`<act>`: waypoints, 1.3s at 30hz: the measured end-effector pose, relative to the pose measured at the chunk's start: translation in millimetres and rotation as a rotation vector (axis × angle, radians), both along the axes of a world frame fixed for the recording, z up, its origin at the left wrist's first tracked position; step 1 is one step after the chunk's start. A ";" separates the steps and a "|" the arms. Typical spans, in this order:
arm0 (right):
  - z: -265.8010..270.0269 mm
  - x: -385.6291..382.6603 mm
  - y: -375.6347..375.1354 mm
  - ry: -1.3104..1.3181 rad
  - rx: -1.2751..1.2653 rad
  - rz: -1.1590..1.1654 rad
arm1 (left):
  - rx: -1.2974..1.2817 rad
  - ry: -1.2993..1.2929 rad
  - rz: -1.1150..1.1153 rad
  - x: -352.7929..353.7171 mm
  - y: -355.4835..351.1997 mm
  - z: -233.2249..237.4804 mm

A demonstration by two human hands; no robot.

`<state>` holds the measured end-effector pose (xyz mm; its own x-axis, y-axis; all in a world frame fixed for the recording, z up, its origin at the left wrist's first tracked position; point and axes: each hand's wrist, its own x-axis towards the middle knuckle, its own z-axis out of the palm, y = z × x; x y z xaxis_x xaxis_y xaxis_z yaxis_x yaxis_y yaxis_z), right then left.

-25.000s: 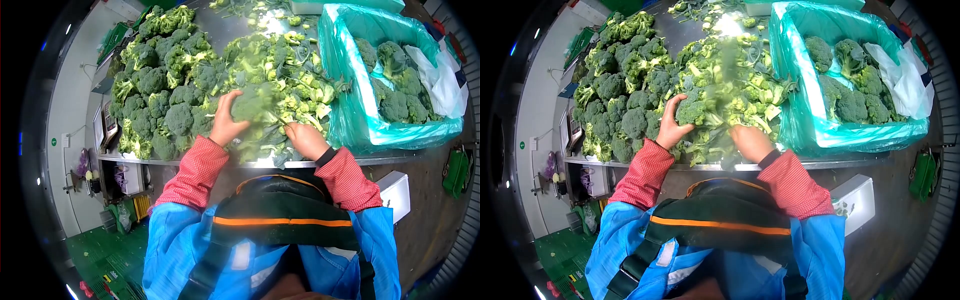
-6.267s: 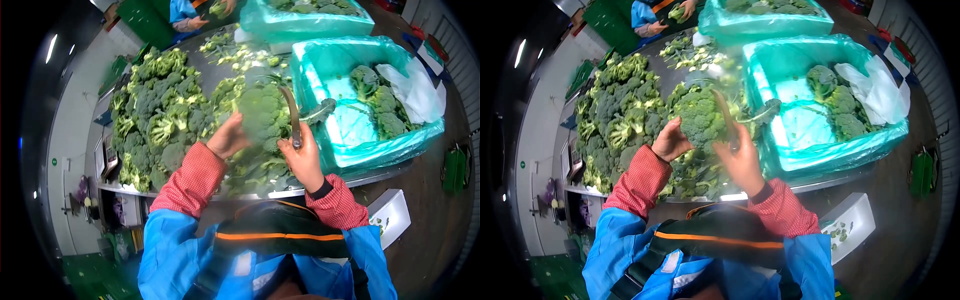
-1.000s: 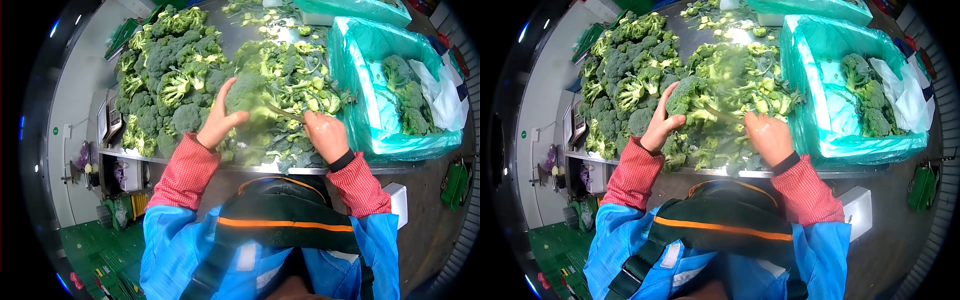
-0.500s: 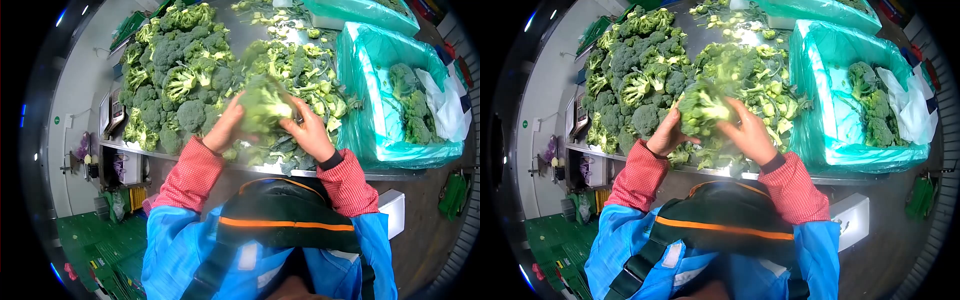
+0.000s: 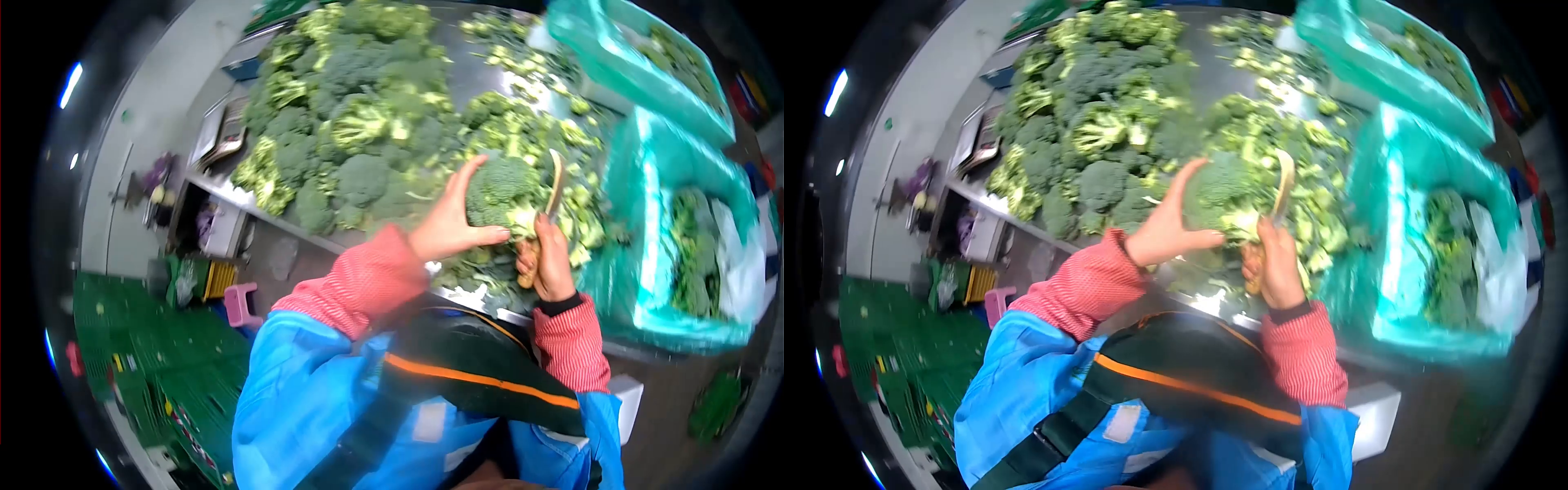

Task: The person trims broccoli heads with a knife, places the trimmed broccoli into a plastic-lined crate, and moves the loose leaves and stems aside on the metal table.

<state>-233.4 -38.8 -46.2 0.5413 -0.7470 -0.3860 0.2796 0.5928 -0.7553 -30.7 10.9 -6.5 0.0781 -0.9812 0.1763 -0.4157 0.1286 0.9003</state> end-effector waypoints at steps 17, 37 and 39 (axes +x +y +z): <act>6.4 14.5 24.4 0.266 -0.294 0.188 | -0.070 0.026 1.069 214.6 12.1 36.0; -29.1 -105.8 49.1 0.455 -0.702 0.313 | -0.283 -0.278 -0.209 -71.4 -145.9 59.9; -32.0 -123.5 49.8 0.456 -0.688 0.362 | -0.246 -0.232 -0.368 -122.8 -167.6 70.2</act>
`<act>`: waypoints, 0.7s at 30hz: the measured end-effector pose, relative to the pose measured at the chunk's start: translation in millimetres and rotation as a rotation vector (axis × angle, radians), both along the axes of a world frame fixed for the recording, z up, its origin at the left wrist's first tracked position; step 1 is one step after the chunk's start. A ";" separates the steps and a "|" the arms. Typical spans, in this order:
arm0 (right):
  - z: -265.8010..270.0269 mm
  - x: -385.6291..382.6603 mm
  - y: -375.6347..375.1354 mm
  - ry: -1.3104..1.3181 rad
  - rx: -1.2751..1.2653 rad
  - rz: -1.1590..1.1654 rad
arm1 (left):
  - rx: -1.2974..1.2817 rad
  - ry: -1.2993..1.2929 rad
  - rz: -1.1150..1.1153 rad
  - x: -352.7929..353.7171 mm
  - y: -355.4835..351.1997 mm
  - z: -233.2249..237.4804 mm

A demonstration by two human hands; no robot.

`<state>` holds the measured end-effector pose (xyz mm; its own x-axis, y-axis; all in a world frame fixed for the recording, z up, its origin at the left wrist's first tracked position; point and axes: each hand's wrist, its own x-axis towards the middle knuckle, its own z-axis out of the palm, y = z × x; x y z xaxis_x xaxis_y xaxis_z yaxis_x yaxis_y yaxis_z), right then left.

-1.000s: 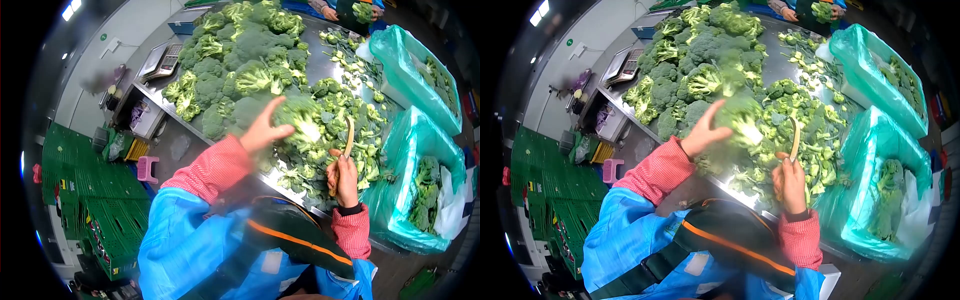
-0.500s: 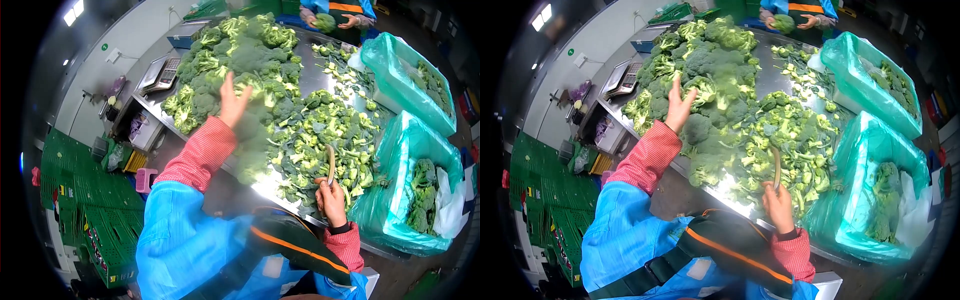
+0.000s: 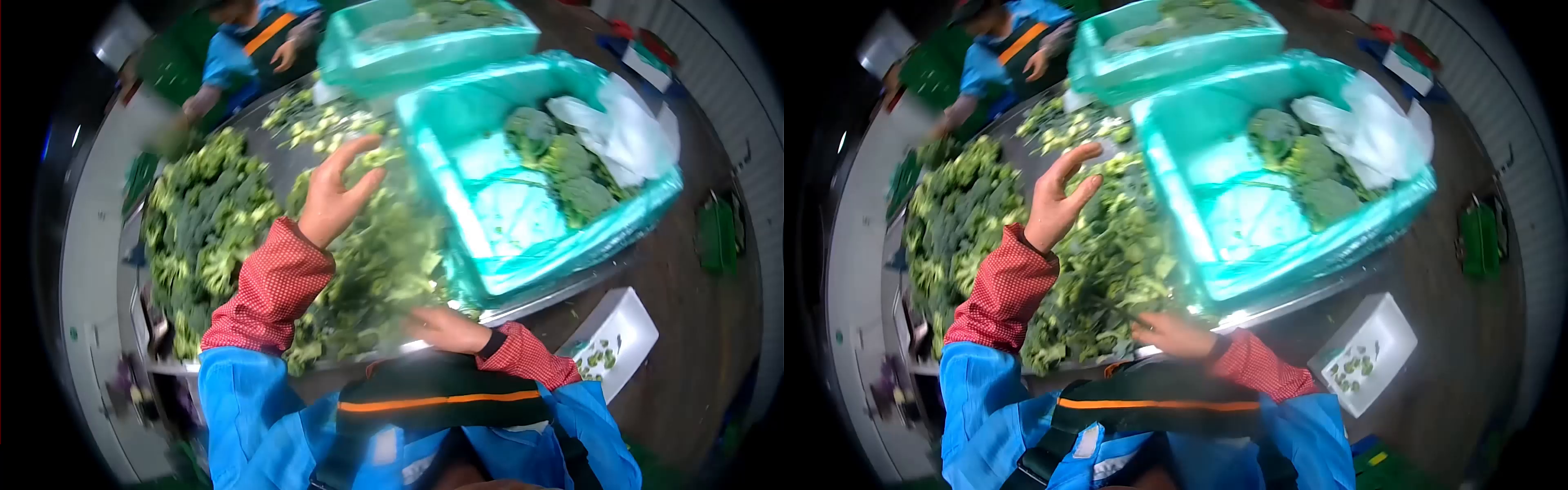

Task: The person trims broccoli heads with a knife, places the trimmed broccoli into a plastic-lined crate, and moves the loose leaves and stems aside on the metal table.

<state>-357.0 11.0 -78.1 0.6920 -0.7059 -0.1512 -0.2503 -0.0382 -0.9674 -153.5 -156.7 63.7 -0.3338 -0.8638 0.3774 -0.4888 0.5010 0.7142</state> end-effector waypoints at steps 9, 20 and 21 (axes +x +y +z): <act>-34.2 -65.5 9.4 0.049 -0.077 -0.010 | -0.157 -0.412 -0.398 -224.9 -138.8 -62.5; -59.8 -128.8 18.9 0.044 0.231 0.099 | -0.187 -0.673 -0.383 -325.3 -270.2 -179.6; -62.2 -129.8 16.9 0.055 0.262 0.106 | -0.124 -0.747 -0.375 -328.9 -267.9 -171.7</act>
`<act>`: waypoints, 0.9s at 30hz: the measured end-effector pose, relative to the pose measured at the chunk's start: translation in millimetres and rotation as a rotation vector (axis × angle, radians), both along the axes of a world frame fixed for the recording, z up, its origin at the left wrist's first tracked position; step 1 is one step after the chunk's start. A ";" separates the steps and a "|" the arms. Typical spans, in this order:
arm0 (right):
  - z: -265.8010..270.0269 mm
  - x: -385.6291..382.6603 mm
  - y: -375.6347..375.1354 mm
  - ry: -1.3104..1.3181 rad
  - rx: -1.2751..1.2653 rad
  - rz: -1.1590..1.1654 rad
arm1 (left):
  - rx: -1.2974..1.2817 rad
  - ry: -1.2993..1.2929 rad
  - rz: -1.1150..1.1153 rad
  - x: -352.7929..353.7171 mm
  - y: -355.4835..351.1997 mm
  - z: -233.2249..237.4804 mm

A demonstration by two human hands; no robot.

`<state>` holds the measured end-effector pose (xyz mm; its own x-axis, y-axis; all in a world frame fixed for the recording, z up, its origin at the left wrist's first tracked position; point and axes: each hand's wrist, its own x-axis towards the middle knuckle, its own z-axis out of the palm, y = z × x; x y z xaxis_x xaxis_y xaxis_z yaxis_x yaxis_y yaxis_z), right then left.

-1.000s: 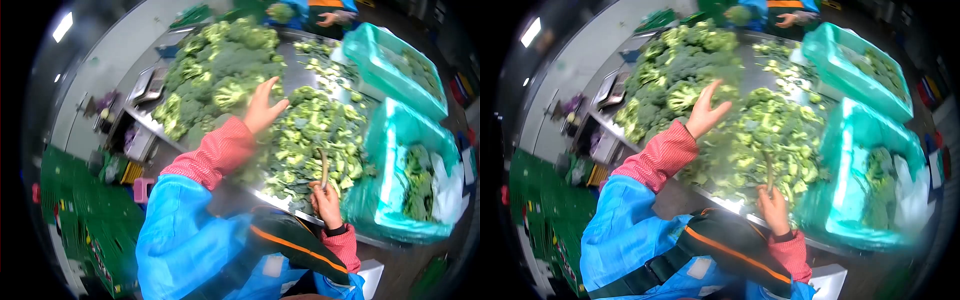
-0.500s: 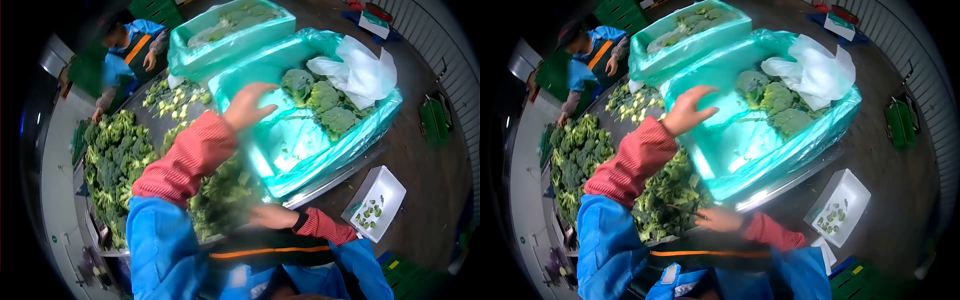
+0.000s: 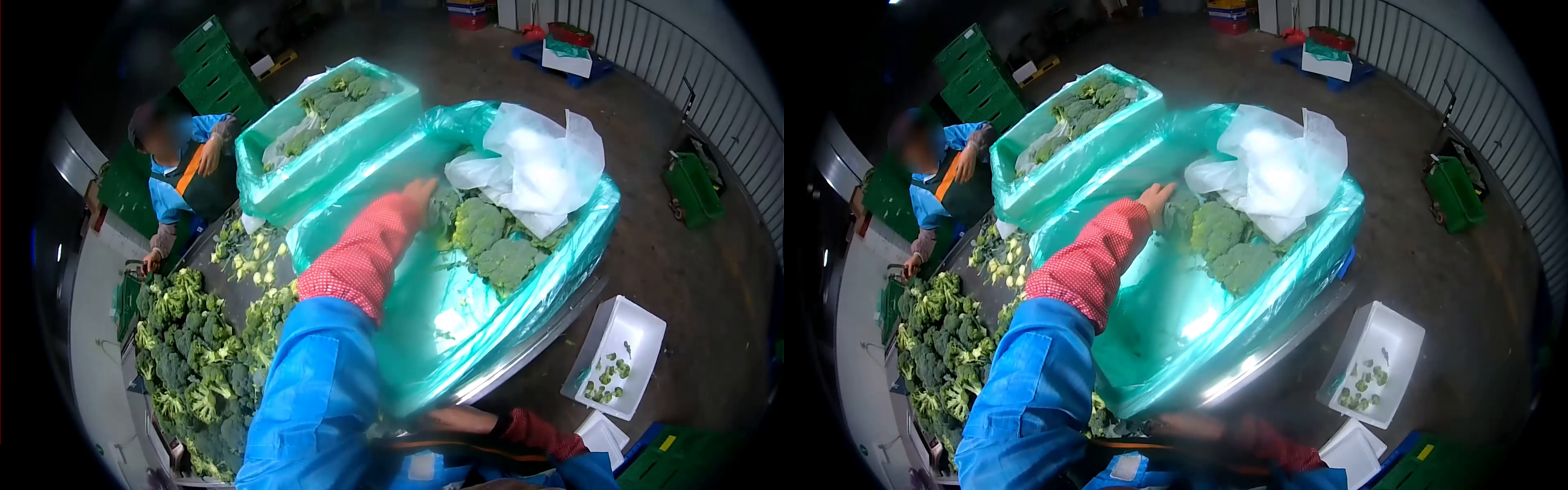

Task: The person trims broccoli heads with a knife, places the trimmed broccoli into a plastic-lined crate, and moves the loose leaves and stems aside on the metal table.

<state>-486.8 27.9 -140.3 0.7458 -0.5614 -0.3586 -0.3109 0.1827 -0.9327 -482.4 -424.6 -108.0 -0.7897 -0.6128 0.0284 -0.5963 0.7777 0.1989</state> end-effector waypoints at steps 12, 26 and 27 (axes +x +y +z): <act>32.6 13.7 -3.6 0.127 -0.147 0.098 | 0.019 -0.189 0.238 31.8 86.3 100.0; 74.8 76.8 8.4 -0.091 -0.334 -0.240 | 0.670 0.612 0.595 271.8 179.4 268.9; 75.4 82.0 7.3 -0.125 -0.301 -0.284 | 0.678 0.617 0.654 296.9 192.3 263.3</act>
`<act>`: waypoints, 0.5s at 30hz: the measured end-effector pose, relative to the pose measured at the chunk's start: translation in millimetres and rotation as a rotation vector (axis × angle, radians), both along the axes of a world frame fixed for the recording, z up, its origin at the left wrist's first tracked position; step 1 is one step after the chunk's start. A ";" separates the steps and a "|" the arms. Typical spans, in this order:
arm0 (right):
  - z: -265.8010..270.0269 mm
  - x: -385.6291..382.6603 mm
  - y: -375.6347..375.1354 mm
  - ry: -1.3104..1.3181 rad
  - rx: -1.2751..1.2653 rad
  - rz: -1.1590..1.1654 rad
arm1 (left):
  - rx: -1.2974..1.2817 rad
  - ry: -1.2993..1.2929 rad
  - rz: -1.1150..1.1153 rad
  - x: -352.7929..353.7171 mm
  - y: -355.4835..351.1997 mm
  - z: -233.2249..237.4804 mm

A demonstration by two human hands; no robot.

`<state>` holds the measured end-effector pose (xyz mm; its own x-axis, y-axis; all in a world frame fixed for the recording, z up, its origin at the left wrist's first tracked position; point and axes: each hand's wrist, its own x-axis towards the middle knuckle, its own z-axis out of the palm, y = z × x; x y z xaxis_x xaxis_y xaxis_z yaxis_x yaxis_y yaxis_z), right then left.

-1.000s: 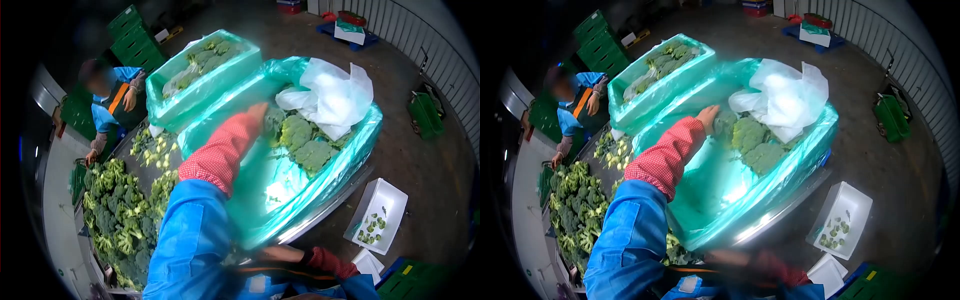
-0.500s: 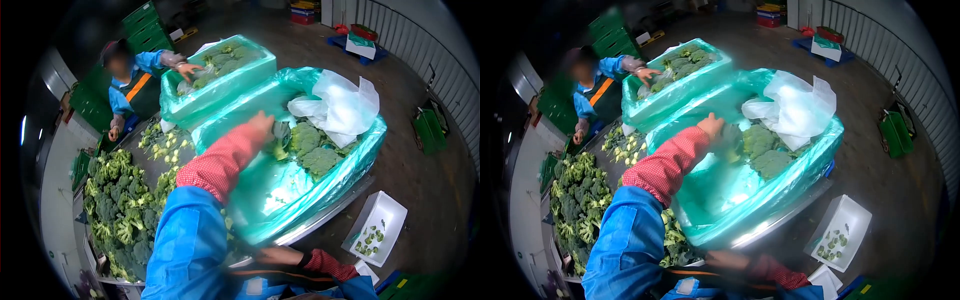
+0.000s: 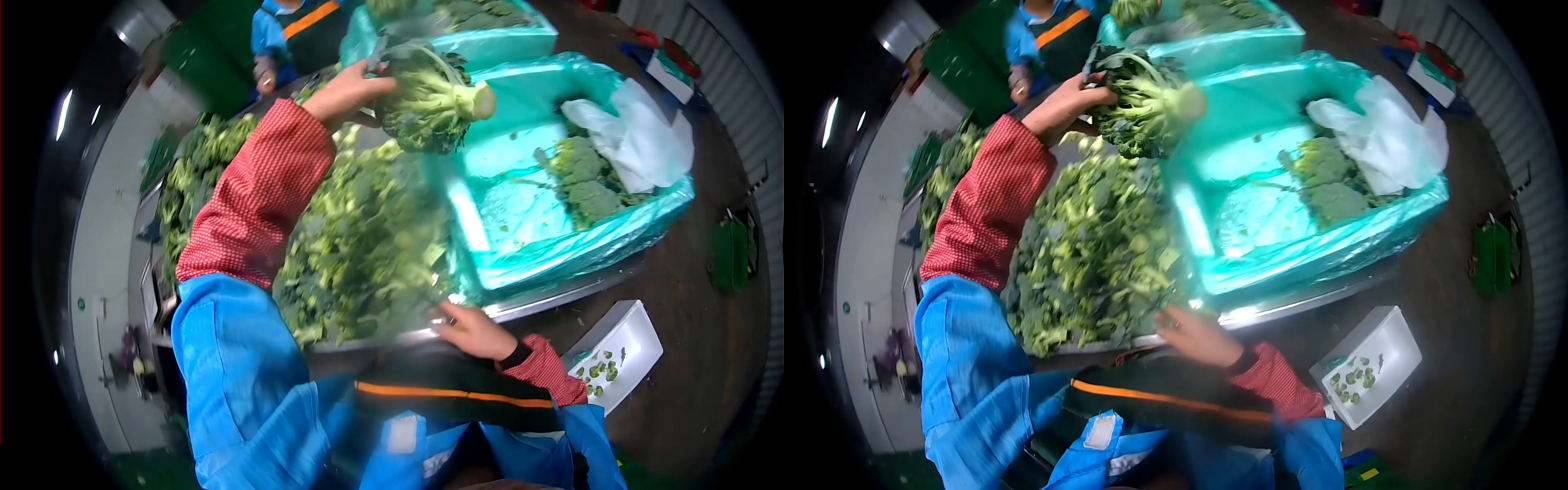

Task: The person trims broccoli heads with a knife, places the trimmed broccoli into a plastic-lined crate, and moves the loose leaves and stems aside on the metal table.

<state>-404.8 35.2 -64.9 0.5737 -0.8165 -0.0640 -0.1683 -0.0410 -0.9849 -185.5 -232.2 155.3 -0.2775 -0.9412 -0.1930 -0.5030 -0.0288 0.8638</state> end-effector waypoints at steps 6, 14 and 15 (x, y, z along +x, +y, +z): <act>31.6 30.9 -18.8 -0.144 0.143 -0.235 | 0.111 -0.056 0.241 110.4 80.1 -53.0; 13.4 89.5 -57.1 0.122 -0.356 -0.395 | 0.077 -0.028 0.454 136.1 156.9 -145.3; 10.9 93.1 -58.8 0.196 -0.384 -0.391 | -0.043 0.009 0.442 136.6 157.1 -155.8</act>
<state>-311.7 -23.6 -54.1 0.2317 -0.9512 0.2037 -0.4204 -0.2868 -0.8609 -48.9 -75.2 -0.5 0.1519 -0.9769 -0.1504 -0.4428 -0.2033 0.8733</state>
